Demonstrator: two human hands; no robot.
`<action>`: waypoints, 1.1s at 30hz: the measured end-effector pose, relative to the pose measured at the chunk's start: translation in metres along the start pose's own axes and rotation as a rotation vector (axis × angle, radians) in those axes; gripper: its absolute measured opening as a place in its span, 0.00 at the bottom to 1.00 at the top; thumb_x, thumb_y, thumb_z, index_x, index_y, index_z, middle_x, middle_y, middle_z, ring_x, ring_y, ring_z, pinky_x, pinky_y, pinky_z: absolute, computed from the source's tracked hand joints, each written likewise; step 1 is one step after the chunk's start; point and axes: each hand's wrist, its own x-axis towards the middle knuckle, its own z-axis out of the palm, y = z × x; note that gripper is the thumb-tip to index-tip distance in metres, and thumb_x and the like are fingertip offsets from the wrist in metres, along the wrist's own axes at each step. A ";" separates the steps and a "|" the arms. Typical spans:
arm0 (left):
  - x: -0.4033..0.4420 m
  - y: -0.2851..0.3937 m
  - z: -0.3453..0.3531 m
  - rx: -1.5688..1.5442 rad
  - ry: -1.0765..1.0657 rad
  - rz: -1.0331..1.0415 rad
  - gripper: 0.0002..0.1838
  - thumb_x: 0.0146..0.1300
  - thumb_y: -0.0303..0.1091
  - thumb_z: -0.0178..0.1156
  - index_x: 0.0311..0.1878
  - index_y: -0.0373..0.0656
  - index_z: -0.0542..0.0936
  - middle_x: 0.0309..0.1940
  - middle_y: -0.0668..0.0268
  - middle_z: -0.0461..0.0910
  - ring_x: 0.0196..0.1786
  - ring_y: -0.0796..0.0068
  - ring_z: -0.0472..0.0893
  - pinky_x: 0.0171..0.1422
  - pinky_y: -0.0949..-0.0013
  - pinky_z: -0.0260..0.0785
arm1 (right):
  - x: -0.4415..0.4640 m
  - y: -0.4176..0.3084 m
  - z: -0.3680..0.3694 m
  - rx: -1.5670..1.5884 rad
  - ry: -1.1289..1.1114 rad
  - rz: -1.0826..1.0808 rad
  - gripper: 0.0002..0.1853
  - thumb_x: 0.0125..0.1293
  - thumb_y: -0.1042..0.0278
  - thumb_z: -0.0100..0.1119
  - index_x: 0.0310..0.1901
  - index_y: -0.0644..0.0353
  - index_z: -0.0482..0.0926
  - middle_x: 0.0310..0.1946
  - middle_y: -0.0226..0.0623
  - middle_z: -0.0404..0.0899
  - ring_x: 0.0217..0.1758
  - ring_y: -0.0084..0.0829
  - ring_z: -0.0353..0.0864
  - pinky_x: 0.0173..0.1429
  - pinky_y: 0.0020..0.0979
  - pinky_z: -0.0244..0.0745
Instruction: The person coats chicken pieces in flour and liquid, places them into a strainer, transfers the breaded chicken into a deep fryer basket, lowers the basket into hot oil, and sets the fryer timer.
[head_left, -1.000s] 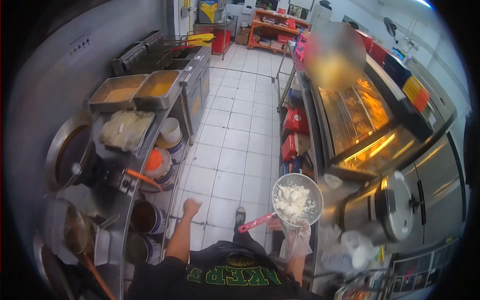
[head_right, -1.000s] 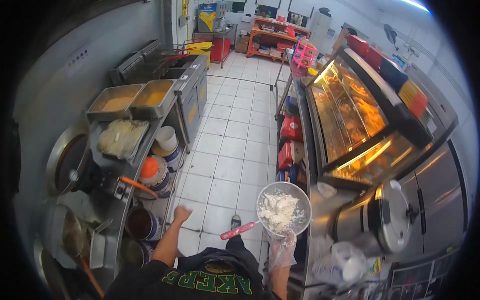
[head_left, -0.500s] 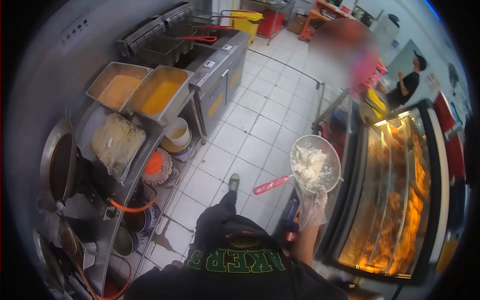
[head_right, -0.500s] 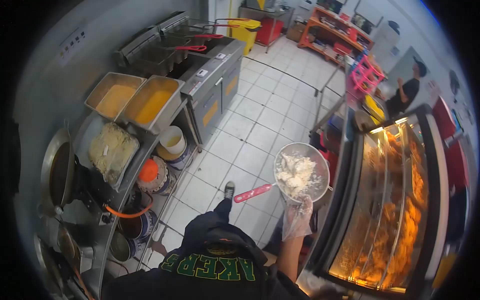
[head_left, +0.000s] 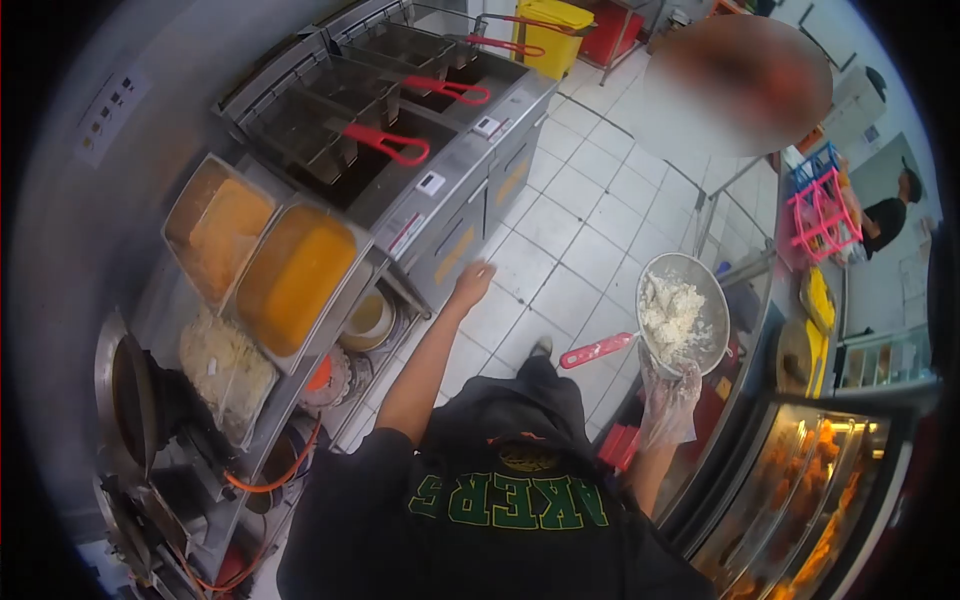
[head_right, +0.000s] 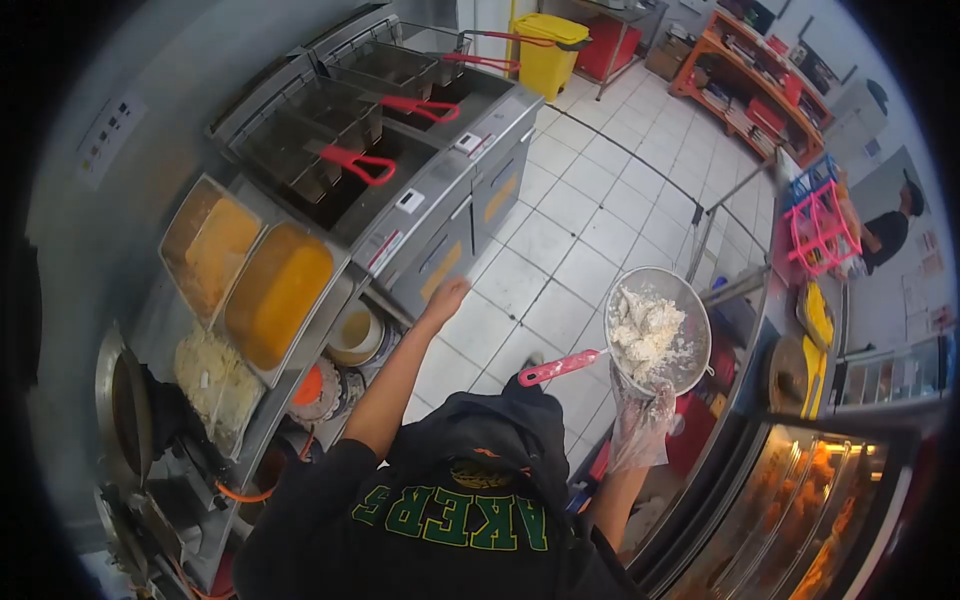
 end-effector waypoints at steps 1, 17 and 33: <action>0.029 0.044 0.005 -0.236 0.133 0.031 0.28 0.72 0.52 0.54 0.64 0.42 0.77 0.62 0.54 0.78 0.65 0.57 0.76 0.68 0.62 0.65 | 0.035 0.001 0.000 -0.018 -0.034 -0.003 0.31 0.70 0.69 0.48 0.71 0.72 0.55 0.69 0.60 0.62 0.70 0.57 0.68 0.72 0.55 0.72; 0.206 0.382 -0.045 -0.913 -0.243 0.024 0.34 0.79 0.61 0.31 0.68 0.44 0.70 0.59 0.63 0.79 0.56 0.74 0.78 0.58 0.69 0.67 | 0.529 -0.047 0.195 -0.363 -0.387 0.105 0.23 0.72 0.67 0.58 0.62 0.72 0.67 0.62 0.53 0.71 0.62 0.44 0.76 0.68 0.44 0.76; 0.388 0.446 -0.159 -1.311 -0.132 0.155 0.37 0.73 0.68 0.41 0.65 0.44 0.71 0.46 0.60 0.81 0.41 0.70 0.82 0.42 0.65 0.76 | 0.723 0.088 0.476 -0.437 -0.935 0.535 0.29 0.68 0.73 0.46 0.70 0.71 0.58 0.68 0.63 0.63 0.69 0.56 0.69 0.73 0.59 0.69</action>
